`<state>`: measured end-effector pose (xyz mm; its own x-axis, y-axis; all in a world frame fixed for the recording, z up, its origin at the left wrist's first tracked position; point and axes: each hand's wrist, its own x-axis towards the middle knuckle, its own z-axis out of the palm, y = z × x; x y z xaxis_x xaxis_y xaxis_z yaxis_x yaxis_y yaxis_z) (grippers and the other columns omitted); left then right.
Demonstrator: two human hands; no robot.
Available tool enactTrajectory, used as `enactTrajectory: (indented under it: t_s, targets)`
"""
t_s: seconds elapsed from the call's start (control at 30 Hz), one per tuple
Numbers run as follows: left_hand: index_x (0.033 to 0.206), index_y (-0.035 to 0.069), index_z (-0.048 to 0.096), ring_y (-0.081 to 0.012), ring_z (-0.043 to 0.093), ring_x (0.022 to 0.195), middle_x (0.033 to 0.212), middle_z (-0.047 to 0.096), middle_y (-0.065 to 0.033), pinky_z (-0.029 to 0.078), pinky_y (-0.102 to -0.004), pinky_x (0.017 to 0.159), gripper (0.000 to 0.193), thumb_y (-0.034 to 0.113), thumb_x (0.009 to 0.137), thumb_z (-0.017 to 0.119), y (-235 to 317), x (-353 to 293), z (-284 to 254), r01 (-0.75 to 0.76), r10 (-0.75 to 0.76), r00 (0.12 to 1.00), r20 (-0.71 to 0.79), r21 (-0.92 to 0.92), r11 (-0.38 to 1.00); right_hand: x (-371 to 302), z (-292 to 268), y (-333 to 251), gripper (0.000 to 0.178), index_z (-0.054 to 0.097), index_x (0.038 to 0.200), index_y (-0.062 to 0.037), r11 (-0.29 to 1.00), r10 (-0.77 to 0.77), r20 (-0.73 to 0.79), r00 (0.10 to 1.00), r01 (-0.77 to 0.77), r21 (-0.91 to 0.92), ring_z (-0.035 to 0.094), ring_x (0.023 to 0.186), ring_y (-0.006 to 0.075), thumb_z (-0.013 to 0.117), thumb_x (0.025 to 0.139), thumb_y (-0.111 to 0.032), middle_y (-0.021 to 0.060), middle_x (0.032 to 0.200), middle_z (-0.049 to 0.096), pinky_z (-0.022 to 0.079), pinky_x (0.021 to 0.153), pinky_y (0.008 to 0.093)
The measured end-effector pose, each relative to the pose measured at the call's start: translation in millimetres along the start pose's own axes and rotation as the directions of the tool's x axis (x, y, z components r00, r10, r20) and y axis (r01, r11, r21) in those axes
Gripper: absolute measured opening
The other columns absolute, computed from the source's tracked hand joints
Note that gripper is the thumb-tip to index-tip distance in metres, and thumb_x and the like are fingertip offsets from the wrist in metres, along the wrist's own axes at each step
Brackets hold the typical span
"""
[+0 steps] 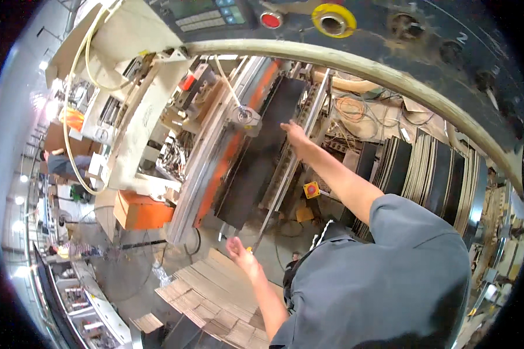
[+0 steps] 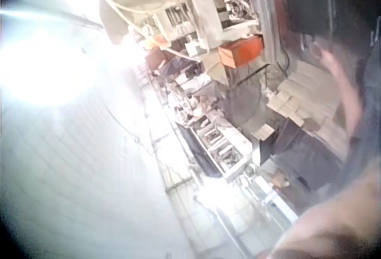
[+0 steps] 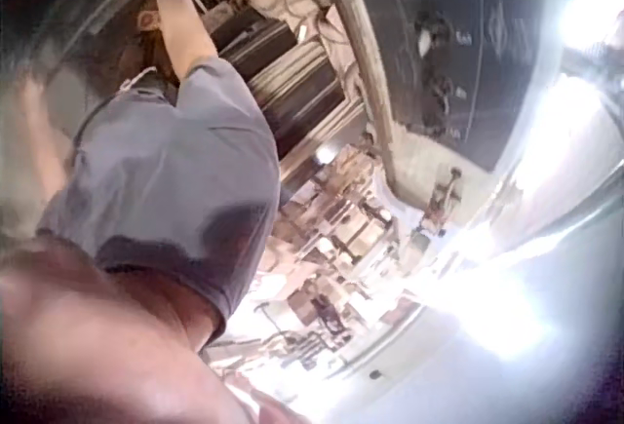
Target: The person picks up dark wood panels from a stack, places them into a processing machine one at a time, and then collects them as they emerge from the other side, stacking them on a separate pile.
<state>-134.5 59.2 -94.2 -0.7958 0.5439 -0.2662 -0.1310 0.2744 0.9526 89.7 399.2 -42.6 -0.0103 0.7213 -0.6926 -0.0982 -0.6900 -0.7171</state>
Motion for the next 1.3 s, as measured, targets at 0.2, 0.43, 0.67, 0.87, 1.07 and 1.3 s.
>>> enactTrajectory:
  t_s: [0.2, 0.43, 0.67, 0.87, 1.07, 1.3]
  targets:
    - [0.166, 0.002, 0.021, -0.0309, 0.036, 0.152, 0.169, 0.029, -0.0237, 0.031, -0.042, 0.123, 0.08, 0.035, 0.106, 0.063, -7.8, 24.3, 10.5, -0.047, 0.038, 0.983, 0.18, 0.045, 0.998, 54.0, 0.9, 7.2, 0.083, 0.017, 0.169, -0.0128, 0.979, -0.183, -0.049, 0.982, 0.177, -0.106, 0.04, 0.15, 0.0369, 0.056, 0.105, -0.049, 0.0197, 0.165, 0.039, 0.04, 0.116, 0.0548]
    - [0.165, -0.003, 0.023, -0.0357, 0.047, 0.144, 0.165, 0.034, -0.0278, 0.034, -0.0432, 0.12, 0.093, 0.053, 0.102, 0.063, -18.4, 23.0, 55.4, -0.223, 0.178, 0.965, 0.195, 0.247, 0.943, 77.0, -11.5, 34.3, 0.076, 0.029, 0.16, 0.0047, 0.565, -0.683, -0.048, 0.729, 0.485, -0.668, 0.056, 0.131, 0.047, 0.055, 0.105, -0.041, 0.0283, 0.145, 0.057, 0.044, 0.112, 0.0493]
    - [0.163, -0.003, 0.027, -0.0307, 0.055, 0.116, 0.149, 0.045, -0.0211, 0.042, -0.0452, 0.112, 0.092, 0.055, 0.102, 0.065, -4.5, 16.8, 36.6, -0.35, 0.287, 0.933, 0.217, 0.364, 0.863, 89.4, 1.9, 86.0, 0.062, 0.044, 0.154, 0.0043, 0.249, -0.901, -0.073, 0.428, 0.369, -0.895, 0.063, 0.12, 0.0366, 0.043, 0.11, -0.04, 0.0218, 0.1, 0.074, 0.029, 0.124, 0.0416]
    - [0.159, -0.013, 0.026, -0.0157, 0.064, 0.087, 0.097, 0.07, -0.0074, 0.052, -0.0299, 0.085, 0.077, 0.028, 0.106, 0.064, -35.5, 30.4, 30.1, -0.278, 0.243, 0.899, 0.363, 0.046, 0.96, 89.1, 6.1, 85.4, 0.065, 0.05, 0.15, 0.0044, 0.241, -0.902, -0.018, 0.431, 0.468, -0.85, 0.065, 0.112, 0.0389, 0.048, 0.107, -0.044, 0.0213, 0.093, 0.072, 0.033, 0.12, 0.043]
    - [0.164, -0.007, 0.018, -0.0148, 0.07, 0.081, 0.102, 0.075, -0.0024, 0.055, -0.0285, 0.073, 0.083, 0.028, 0.106, 0.065, -19.4, 17.5, 44.0, -0.417, 0.301, 0.89, 0.341, 0.347, 0.84, 88.8, -0.1, 85.4, 0.07, 0.049, 0.151, 0.0028, 0.254, -0.895, -0.034, 0.446, 0.444, -0.859, 0.06, 0.123, 0.0407, 0.053, 0.105, -0.05, 0.0221, 0.105, 0.073, 0.034, 0.118, 0.0456]
    - [0.166, -0.002, 0.01, -0.0176, 0.073, 0.081, 0.1, 0.077, -0.0028, 0.057, -0.0297, 0.07, 0.088, 0.03, 0.105, 0.066, -30.0, 21.9, 41.1, -0.429, 0.306, 0.881, 0.361, 0.335, 0.839, 91.3, 3.3, 84.7, 0.068, 0.048, 0.152, -0.0001, 0.2, -0.904, -0.015, 0.428, 0.391, -0.899, 0.057, 0.127, 0.0437, 0.053, 0.106, -0.049, 0.0236, 0.123, 0.069, 0.036, 0.117, 0.0493]
